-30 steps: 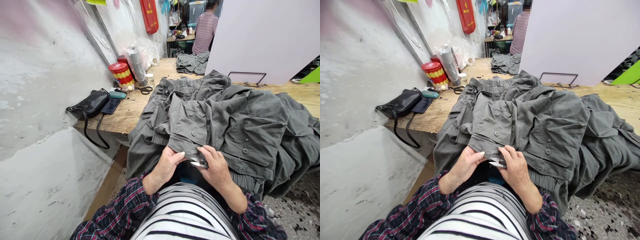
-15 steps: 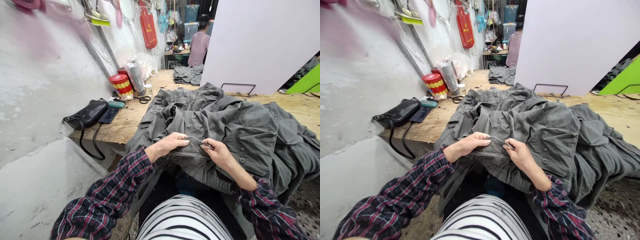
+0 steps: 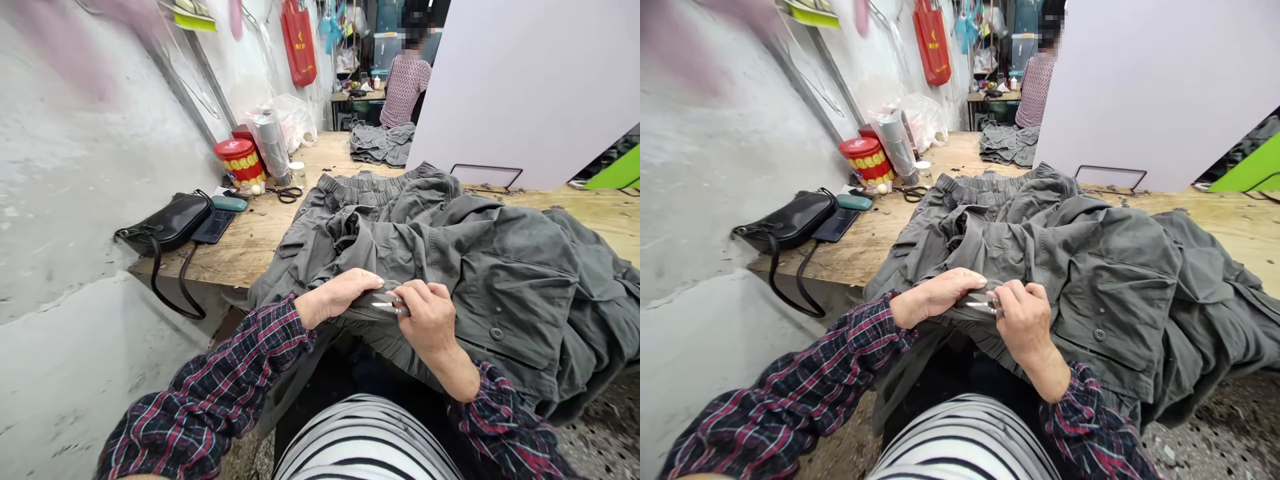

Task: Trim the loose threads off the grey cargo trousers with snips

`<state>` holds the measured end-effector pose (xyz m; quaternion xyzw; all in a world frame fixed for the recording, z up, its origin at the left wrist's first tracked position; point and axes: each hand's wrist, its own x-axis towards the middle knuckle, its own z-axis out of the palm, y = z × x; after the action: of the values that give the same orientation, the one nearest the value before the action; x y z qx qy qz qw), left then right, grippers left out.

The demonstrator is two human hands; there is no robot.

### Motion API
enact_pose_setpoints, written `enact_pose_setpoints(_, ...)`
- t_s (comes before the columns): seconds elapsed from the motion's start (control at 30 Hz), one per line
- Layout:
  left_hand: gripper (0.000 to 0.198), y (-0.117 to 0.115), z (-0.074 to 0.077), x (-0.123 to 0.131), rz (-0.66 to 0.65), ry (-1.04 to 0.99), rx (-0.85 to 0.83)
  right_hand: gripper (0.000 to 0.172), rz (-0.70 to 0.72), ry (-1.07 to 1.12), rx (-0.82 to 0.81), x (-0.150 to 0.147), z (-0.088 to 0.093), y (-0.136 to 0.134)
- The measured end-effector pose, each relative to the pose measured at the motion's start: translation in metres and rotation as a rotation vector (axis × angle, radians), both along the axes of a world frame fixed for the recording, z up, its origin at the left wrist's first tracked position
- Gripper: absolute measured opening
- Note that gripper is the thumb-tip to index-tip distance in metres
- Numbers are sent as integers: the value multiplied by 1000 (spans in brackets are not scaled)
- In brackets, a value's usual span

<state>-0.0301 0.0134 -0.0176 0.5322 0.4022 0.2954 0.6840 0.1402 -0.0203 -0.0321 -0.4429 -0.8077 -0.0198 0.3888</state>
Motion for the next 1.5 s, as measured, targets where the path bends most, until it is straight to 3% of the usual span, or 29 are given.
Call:
enact_pose_setpoints(0.13, 24, 1, -2, -3, -19, -64, -82, 29, 274, 301, -677, 18, 10, -10)
enact_pose_setpoints(0.2, 22, 2, -2, -4, 3, -83, -110, 36, 312, 352, -838, 30, 13, -15)
enact_pose_setpoints(0.27, 21, 2, -2, -3, 42, -102, -132, 37, 139, 252, -735, 38, 10, -20)
enact_pose_setpoints(0.37, 20, -1, -3, -2, 100, -157, -168, 33, -95, -71, -421, 41, -2, -24)
enact_pose_setpoints(0.47, 19, -4, -6, -1, 151, -213, -187, 30, -146, -247, -188, 37, -14, -25)
enact_pose_setpoints(0.57, 18, -5, -8, -2, 156, -224, -194, 27, -180, -315, -65, 33, -17, -21)
enact_pose_setpoints(0.8, 18, -4, -11, -3, 124, -206, -158, 25, -125, -378, -11, 34, -8, -17)
enact_pose_setpoints(1.17, 20, -7, 0, 0, 69, -125, -63, 29, -10, -355, -55, 28, -4, -17)
enact_pose_setpoints(1.4, 20, -3, 4, -1, 4, -119, -123, 33, 62, -261, -40, 29, 11, -10)
enact_pose_setpoints(1.5, 34, -3, 9, -1, -1, -150, -105, 21, 86, -166, -51, 18, 13, -5)
